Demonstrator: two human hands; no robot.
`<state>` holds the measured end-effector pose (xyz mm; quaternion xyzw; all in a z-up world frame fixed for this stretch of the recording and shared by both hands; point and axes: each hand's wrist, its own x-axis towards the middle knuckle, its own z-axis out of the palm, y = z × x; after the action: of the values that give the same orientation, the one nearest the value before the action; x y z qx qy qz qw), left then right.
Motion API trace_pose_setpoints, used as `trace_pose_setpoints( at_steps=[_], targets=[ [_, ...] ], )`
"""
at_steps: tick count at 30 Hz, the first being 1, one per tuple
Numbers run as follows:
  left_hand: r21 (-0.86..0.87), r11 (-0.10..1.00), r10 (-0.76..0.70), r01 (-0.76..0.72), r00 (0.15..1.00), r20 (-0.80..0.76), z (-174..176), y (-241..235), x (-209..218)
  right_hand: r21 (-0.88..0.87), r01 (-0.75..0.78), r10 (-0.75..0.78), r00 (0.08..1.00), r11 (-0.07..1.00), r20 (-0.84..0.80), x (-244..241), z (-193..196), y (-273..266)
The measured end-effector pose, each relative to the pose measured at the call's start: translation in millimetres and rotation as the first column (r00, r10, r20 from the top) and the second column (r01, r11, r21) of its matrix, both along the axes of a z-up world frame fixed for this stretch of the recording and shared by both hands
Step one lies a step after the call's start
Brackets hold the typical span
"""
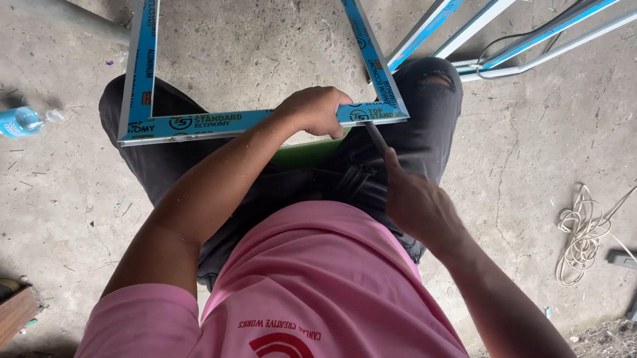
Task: Assembling aluminum frames by drilling holes and installing rivets using a power drill and a hand riveter.
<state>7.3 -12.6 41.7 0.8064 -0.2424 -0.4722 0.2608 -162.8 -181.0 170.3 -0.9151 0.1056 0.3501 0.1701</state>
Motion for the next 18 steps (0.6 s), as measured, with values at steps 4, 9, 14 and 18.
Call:
trace_pose_setpoints(
  at_steps=[4,9,14,18],
  targets=[
    [-0.002,1.0,0.004,-0.004,1.0,-0.007,-11.6,-2.6,-1.6,0.021,-0.048,0.047,0.998,0.999,0.048,-0.1,-40.9,-1.0],
    [-0.018,1.0,-0.005,0.005,1.0,-0.013,-9.4,0.5,-5.5,0.1,-0.034,0.031,0.999,0.994,0.032,-5.8,-35.4,-3.4],
    [-0.029,1.0,-0.005,0.005,1.0,-0.012,-10.4,-3.3,-7.6,0.046,-0.03,0.031,0.999,0.998,-0.03,-3.6,-36.3,5.9],
    [-0.03,1.0,-0.003,0.004,1.0,0.008,-21.6,-6.2,-12.1,0.058,-0.076,0.079,0.996,0.995,-0.039,8.0,-15.8,19.9]
  ],
)
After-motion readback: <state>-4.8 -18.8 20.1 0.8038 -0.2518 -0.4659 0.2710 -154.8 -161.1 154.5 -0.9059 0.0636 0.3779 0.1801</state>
